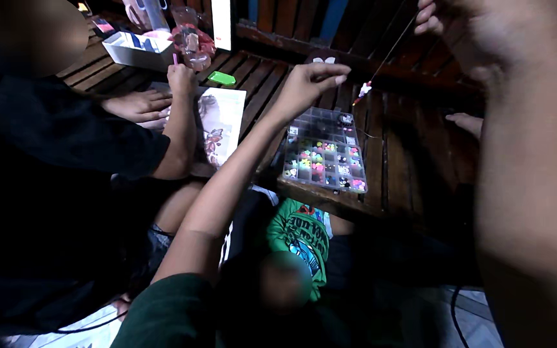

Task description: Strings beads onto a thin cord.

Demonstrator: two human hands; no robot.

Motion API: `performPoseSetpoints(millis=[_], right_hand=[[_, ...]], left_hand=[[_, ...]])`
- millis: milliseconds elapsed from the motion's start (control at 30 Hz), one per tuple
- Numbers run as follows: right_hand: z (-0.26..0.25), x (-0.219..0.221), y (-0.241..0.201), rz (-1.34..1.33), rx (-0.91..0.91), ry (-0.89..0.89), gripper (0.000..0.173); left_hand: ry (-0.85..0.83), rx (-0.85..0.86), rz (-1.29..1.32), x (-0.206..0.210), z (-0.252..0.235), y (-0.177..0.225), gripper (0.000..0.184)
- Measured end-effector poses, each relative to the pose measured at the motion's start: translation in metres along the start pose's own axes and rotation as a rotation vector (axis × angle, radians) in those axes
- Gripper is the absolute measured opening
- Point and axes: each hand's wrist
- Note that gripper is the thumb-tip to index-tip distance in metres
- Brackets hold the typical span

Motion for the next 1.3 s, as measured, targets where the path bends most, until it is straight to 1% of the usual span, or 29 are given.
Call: performPoseSetpoints(millis=[167, 300, 500, 700, 933, 1000, 1033, 1100, 1133, 1200, 1267, 1300], right_hand=[[0.002, 0.002, 0.000, -0.015, -0.012, -0.020, 0.008], [0.008, 0.008, -0.004, -0.003, -0.026, -0.036, 0.007], [0.014, 0.013, -0.008, 0.017, -0.015, -0.024, 0.005], [0.016, 0.006, -0.006, 0.040, -0.043, -0.009, 0.004], [0.021, -0.002, -0.001, 0.113, -0.060, -0.018, 0.004], [0.024, -0.004, -0.001, 0.174, -0.079, -0.022, 0.008], [0.026, -0.005, -0.001, 0.238, -0.105, -0.038, 0.013], [0.031, -0.006, 0.000, 0.455, -0.182, -0.096, 0.024], [0.034, -0.006, 0.001, 0.580, -0.242, -0.129, 0.026], [0.041, -0.004, 0.007, 0.747, -0.374, -0.201, 0.023], [0.047, -0.003, 0.017, 0.824, -0.498, -0.278, 0.019], [0.051, -0.004, 0.022, 0.853, -0.522, -0.317, 0.019]], left_hand=[[-0.069, 0.044, 0.092, 0.006, -0.012, 0.033, 0.020], [-0.087, 0.018, 0.125, 0.013, -0.019, 0.047, 0.017], [-0.106, 0.010, 0.085, 0.016, -0.018, 0.047, 0.010], [-0.119, -0.031, 0.049, 0.014, -0.013, 0.042, 0.010], [-0.151, -0.036, -0.004, 0.006, -0.009, 0.043, 0.010], [-0.162, -0.038, -0.039, 0.003, -0.008, 0.042, 0.010], [-0.166, -0.039, -0.067, 0.001, -0.008, 0.041, 0.010], [-0.185, -0.025, -0.134, -0.004, -0.008, 0.038, 0.011], [-0.202, -0.012, -0.164, -0.007, -0.009, 0.037, 0.012], [-0.235, -0.006, -0.226, -0.011, -0.009, 0.038, 0.012], [-0.268, -0.038, -0.291, -0.013, -0.009, 0.043, 0.012], [-0.292, -0.056, -0.325, -0.014, -0.009, 0.045, 0.013]])
Point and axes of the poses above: each hand's wrist, its own z-axis away from the middle knuckle, its own x-axis out of the palm, y = z × x
